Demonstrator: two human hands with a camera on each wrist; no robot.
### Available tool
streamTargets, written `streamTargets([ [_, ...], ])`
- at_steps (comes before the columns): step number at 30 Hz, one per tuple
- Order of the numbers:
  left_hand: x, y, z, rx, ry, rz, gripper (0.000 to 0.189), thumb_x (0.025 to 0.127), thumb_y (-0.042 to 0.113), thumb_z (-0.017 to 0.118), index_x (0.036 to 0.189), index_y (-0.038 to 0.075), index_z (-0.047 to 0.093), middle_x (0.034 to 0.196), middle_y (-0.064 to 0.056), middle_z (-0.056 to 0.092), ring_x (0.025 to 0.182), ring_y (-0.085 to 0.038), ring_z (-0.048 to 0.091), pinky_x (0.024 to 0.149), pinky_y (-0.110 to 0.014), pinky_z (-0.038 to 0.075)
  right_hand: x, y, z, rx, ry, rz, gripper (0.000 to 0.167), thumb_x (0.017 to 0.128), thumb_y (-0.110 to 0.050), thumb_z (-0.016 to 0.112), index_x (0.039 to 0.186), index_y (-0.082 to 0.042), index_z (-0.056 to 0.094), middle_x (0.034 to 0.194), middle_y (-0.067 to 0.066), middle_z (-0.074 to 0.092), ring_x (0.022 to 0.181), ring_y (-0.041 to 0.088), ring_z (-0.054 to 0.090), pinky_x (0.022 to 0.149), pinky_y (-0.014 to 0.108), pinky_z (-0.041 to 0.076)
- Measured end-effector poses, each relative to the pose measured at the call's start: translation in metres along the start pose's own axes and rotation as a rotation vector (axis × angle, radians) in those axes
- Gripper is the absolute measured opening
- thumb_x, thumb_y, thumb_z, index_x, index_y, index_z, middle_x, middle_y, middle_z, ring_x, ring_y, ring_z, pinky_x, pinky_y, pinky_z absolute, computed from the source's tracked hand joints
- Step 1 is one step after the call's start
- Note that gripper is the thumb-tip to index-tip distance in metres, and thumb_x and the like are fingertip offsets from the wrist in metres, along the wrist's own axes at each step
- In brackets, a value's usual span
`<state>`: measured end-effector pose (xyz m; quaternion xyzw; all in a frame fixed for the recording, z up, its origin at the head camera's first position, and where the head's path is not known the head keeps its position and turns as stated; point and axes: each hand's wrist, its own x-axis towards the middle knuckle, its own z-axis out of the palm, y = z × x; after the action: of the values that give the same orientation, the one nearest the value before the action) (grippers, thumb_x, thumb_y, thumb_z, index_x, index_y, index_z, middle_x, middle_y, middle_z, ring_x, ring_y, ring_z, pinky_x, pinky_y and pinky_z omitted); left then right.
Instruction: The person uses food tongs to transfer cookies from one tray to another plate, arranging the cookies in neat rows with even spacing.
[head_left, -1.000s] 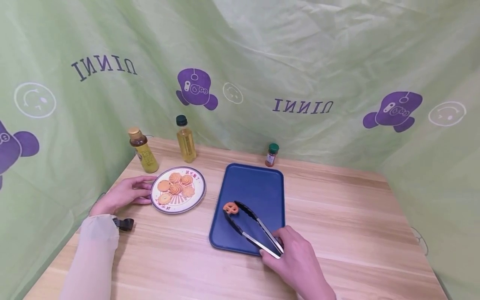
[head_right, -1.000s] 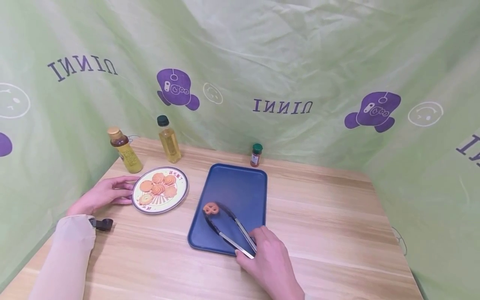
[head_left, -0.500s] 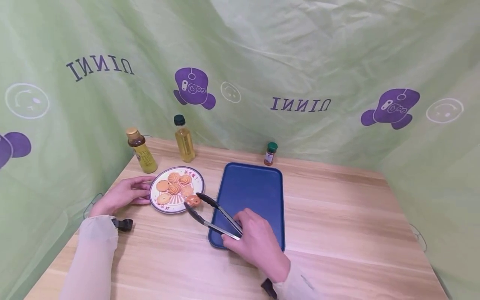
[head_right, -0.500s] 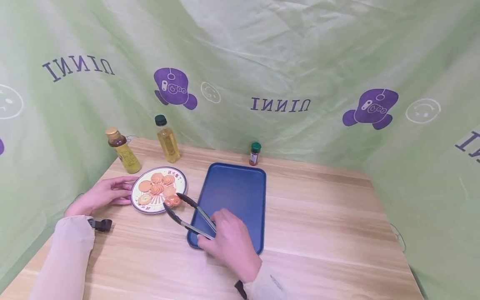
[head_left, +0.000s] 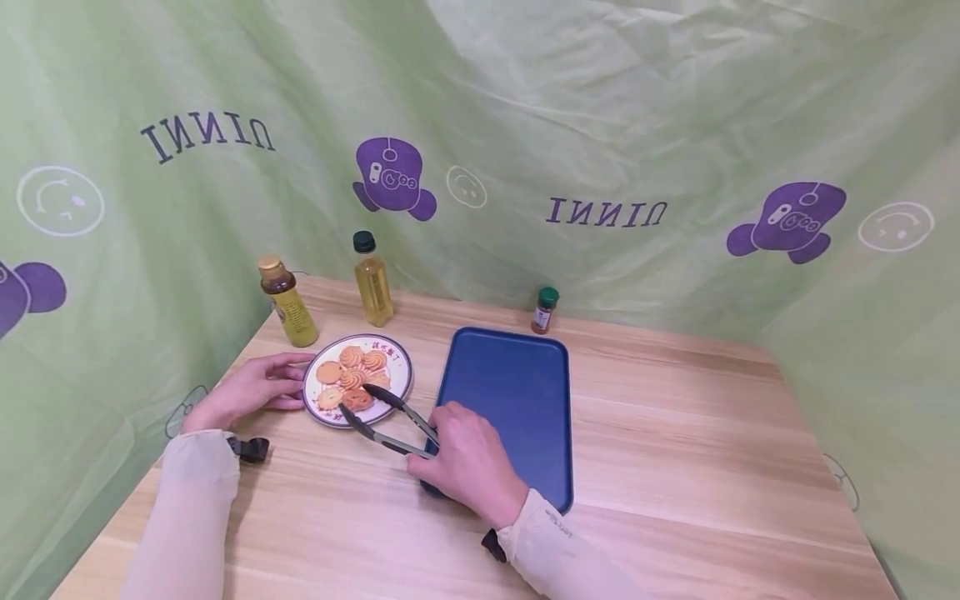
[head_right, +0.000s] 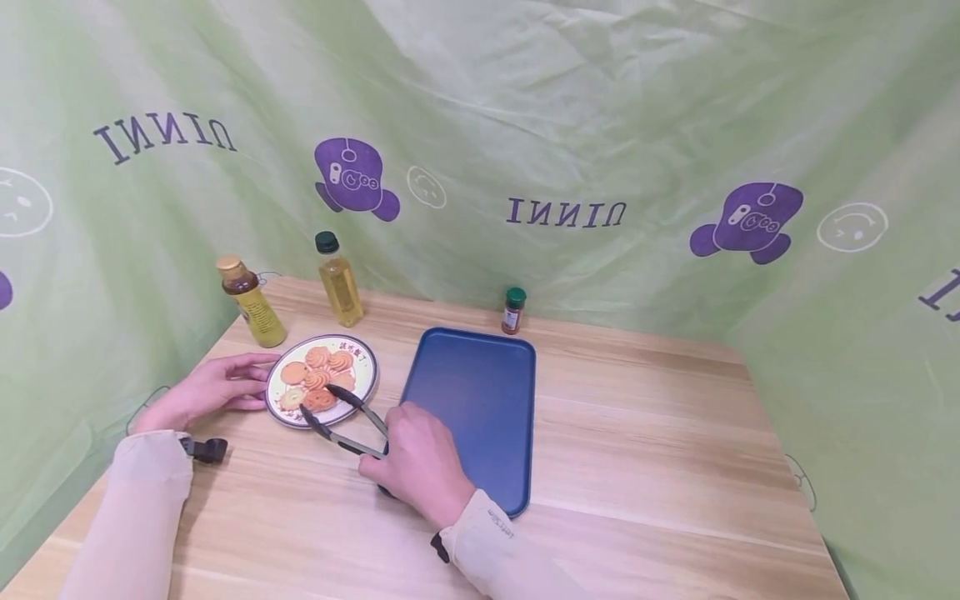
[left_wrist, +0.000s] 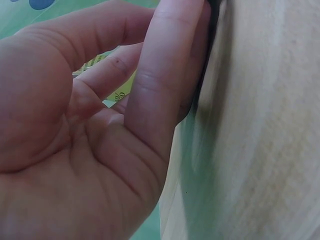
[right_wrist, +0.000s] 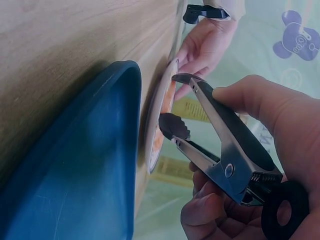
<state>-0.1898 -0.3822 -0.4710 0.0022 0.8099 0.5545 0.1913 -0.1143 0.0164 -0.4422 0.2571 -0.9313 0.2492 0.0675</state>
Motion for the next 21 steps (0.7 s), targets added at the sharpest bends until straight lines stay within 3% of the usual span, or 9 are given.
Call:
streamTargets([
  [6,0.0011,-0.0017,0.0,0.004,0.005,0.005,0.068,0.112,-0.001,0.059,0.172,-0.008,0.029,0.15,-0.038,0.055,0.107,-0.012,0.077,0.097,-0.036,0.073,0.0016,-0.0001,0.0033,-0.019,0.004,-0.001,0.032,0.081,-0.038,0.088,0.094,-0.012,0.074,0.082,-0.006,0.062,0.067,0.01,0.05,0.054,0.022,0.045],
  [21,0.0017,-0.0009,-0.0001,0.005,0.014,-0.025,0.069,0.113,0.0,0.059,0.174,-0.006,0.028,0.148,-0.033,0.056,0.107,-0.013,0.077,0.097,-0.035,0.073,0.0002,0.001,0.0043,-0.015,-0.001,0.016,0.035,0.082,-0.039,0.088,0.1,-0.011,0.078,0.087,-0.004,0.067,0.07,0.011,0.056,0.057,0.023,0.052],
])
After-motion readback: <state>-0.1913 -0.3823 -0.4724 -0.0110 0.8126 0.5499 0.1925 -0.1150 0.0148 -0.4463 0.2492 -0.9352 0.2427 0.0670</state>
